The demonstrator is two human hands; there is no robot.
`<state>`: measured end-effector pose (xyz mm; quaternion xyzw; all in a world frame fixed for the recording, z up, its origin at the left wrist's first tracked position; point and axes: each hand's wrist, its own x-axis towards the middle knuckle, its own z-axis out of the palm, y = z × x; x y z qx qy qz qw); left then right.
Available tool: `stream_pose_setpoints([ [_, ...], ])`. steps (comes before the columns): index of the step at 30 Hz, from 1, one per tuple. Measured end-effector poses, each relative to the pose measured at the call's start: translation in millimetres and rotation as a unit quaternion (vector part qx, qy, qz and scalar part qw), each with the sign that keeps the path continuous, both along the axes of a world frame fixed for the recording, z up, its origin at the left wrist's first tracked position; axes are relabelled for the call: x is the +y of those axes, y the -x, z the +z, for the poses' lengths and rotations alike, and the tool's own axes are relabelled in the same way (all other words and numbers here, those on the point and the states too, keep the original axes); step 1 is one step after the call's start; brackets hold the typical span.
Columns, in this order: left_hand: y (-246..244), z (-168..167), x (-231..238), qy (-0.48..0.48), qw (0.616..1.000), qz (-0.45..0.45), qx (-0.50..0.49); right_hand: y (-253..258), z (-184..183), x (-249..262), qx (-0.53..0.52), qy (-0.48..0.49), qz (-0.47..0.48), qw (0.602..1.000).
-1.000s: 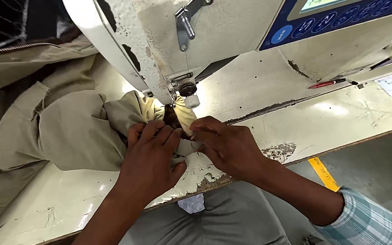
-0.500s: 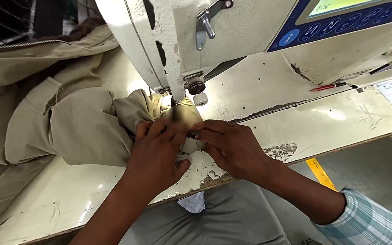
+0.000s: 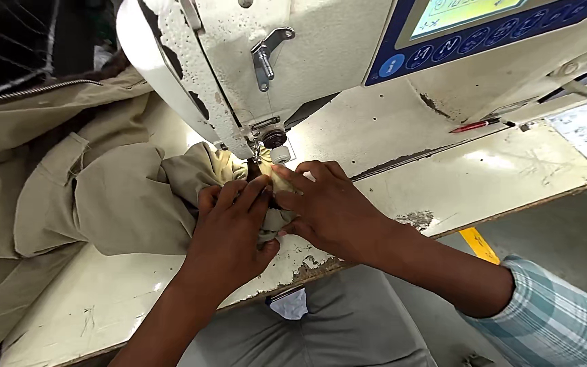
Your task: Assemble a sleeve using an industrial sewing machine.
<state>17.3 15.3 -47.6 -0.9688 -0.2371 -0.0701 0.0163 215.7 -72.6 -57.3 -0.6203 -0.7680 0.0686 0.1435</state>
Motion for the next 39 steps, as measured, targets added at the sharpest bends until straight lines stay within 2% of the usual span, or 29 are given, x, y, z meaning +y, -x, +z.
stream_pose_setpoints([
  [4,0.7,1.6,2.1,0.006,1.000,-0.004,-0.001,5.3,2.1,3.2,-0.030,-0.027,0.021,0.999],
  [7,2.1,1.4,3.5,0.009,1.000,-0.007,-0.002,4.6,2.6,6.0,-0.046,-0.001,0.033,0.998],
  [26,1.8,-0.1,36.6,0.016,0.999,-0.039,-0.012,11.7,11.3,28.1,-0.044,0.029,0.016,0.998],
  [36,-3.4,-1.4,61.6,-0.017,0.997,-0.067,-0.018,10.2,11.7,42.5,-0.001,0.043,-0.005,0.999],
  [39,-1.9,1.1,48.7,-0.083,0.993,-0.075,-0.025,7.8,8.3,39.8,0.026,0.040,-0.004,0.999],
])
